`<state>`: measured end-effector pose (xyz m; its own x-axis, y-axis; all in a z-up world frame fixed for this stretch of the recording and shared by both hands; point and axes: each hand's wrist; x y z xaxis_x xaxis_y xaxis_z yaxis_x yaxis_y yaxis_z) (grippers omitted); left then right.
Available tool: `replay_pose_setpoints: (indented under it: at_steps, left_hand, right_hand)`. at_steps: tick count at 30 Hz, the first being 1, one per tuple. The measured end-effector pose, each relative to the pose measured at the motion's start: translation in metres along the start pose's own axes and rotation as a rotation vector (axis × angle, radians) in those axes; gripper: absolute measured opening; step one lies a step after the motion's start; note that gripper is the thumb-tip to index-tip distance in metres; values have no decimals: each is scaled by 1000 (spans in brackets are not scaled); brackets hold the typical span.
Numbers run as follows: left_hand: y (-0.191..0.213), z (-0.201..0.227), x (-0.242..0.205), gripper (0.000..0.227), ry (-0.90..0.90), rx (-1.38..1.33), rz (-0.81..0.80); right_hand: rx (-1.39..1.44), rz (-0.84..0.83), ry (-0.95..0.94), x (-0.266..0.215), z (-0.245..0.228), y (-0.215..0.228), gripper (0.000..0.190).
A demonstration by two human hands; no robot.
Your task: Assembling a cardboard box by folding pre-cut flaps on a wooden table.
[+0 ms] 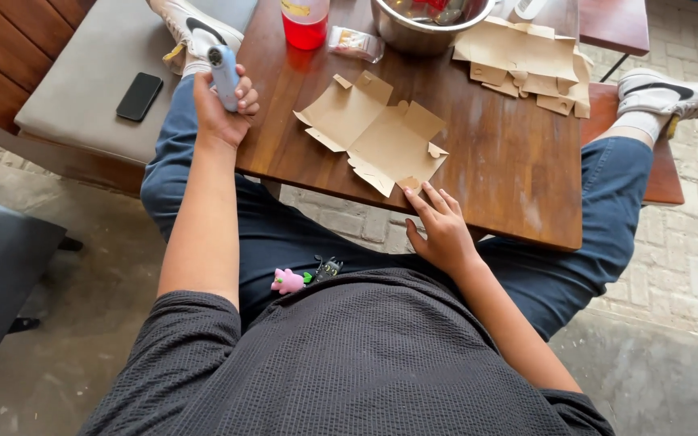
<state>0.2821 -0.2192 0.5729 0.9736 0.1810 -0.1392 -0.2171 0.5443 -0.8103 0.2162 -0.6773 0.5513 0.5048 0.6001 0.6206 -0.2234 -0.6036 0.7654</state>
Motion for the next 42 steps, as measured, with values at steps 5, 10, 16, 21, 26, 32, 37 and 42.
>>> replay_pose_setpoints:
  at_steps: [5,10,16,21,26,32,37,42]
  left_hand:
    - [7,4,1,27,20,-111,-54]
    - [19,6,5,36,44,-124,-155]
    - [17,12,-6,39,33,-386,-252]
    - [11,14,-18,29,-87,-504,-5]
    - [20,12,-16,29,-65,-546,-4]
    - [21,14,-15,32,-34,-546,19]
    - [21,14,-16,35,5,-474,32]
    - [8,14,-23,34,-38,-385,125]
  right_hand:
    - [36,56,-5,0,-1,0,49]
    - [-28,99,-25,8,-3,-2,47]
    - [-7,162,-32,5,4,-6,42]
    - [44,73,-28,-2,-2,3,45]
    - [-17,8,-54,-1,-4,1,52]
    - [-91,-63,-71,14,-8,-8,61]
    - [-110,-119,-81,16,-10,-8,66]
    - [-104,-113,-93,14,-17,6,64]
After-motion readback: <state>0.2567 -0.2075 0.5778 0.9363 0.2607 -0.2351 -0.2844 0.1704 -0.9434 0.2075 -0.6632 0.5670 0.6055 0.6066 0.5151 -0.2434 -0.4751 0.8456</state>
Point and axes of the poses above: each hand's wrist, its own x-axis towards the middle knuckle, its own y-axis out of the back of the hand, z = x × y, and after that the axes turned 7 degrees about z, right-handed
